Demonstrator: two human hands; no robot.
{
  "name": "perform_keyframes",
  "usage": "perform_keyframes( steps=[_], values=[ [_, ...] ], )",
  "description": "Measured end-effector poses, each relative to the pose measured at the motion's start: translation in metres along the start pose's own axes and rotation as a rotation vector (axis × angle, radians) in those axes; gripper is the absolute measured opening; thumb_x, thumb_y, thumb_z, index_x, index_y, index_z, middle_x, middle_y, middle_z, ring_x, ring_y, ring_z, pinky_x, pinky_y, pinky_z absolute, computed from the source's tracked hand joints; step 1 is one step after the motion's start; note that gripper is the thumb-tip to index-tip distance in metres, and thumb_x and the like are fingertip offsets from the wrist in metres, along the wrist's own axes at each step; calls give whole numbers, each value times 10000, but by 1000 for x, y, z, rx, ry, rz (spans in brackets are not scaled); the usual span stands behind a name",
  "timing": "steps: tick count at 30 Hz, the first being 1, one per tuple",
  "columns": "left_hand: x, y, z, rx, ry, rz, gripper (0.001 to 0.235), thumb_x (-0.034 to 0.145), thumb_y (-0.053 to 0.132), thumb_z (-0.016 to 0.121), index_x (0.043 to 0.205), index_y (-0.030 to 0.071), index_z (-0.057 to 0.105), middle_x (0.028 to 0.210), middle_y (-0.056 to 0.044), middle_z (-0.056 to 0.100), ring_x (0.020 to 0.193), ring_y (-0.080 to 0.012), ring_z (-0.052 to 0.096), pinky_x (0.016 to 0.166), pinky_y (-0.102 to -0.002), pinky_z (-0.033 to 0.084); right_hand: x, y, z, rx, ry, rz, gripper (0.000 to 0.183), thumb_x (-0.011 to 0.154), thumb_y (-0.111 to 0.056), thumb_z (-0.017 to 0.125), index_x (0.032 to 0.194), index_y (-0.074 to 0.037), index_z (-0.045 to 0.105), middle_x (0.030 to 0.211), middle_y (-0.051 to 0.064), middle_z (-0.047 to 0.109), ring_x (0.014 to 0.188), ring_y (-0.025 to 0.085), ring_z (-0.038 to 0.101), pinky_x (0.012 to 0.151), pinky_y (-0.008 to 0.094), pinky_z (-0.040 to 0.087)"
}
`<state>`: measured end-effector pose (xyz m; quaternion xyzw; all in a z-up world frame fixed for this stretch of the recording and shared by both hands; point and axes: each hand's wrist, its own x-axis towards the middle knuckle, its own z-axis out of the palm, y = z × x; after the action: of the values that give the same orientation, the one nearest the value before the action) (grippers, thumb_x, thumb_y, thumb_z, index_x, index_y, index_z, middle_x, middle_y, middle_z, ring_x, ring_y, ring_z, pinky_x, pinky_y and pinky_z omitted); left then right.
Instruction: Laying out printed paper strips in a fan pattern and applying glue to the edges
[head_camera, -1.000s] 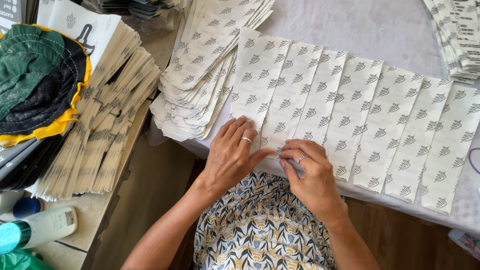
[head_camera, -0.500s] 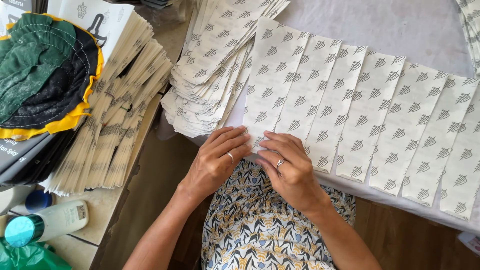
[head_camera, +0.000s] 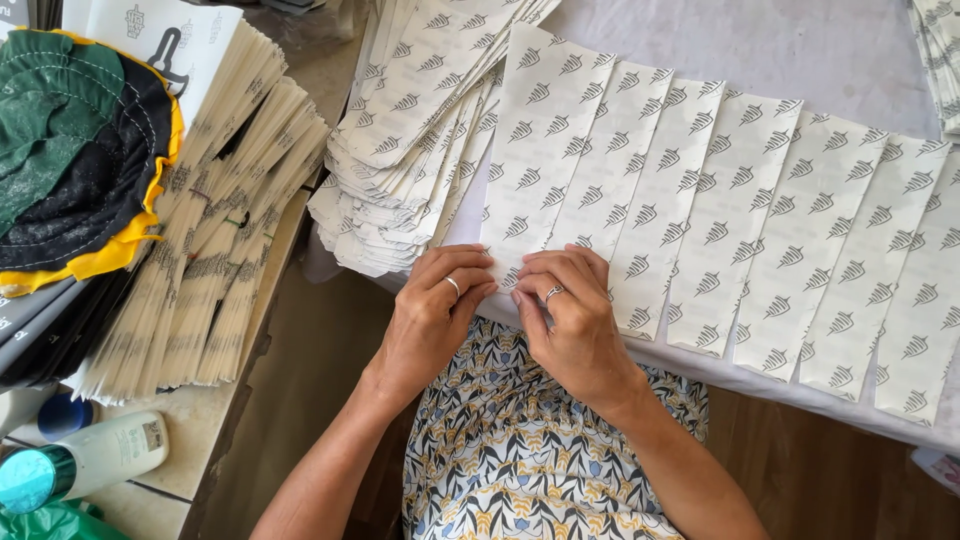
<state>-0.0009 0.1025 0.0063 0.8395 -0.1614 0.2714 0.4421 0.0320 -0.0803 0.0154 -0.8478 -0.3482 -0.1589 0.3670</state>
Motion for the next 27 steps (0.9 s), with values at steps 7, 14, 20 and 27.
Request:
perform_keyframes(
  steps=[7, 14, 20, 27],
  values=[
    [3, 3, 6, -98, 22, -103, 53, 872, -24, 774, 891, -33, 725, 932, -139, 729, 990, -385, 735, 859, -453, 590, -1, 12, 13, -1, 61, 79, 190, 756, 10, 831, 781, -85, 667, 851, 14, 669, 962, 226, 697, 968, 426, 465],
    [5, 21, 0, 46, -61, -219, 80, 958, -35, 703, 978, 34, 740, 1090, -91, 736, 1053, -206, 712, 998, -309, 525, 2, 0, 7, 118, 0, 200, 223, 776, 132, 740, 791, -60, 626, 827, 48, 625, 837, 224, 570, 916, 403, 389],
    [4, 23, 6, 136, -48, -115, 134, 1045, -131, 663, 1031, -24, 743, 1117, -149, 745, 1061, -243, 719, 1020, -330, 533, -3, 2, 6, 190, 1, 177, 172, 822, 193, 672, 868, 28, 653, 882, 94, 632, 905, 272, 563, 950, 394, 398],
    [0, 54, 41, 376, 72, -118, 110, 1111, -107, 838, 1134, -20, 775, 1214, -130, 736, 1103, -297, 699, 865, -391, 586, -64, 23, -165, 187, 365, 238, 179, 959, 83, 646, 1133, 46, 628, 1120, 190, 672, 1121, 345, 665, 1064, 458, 595]
  ],
)
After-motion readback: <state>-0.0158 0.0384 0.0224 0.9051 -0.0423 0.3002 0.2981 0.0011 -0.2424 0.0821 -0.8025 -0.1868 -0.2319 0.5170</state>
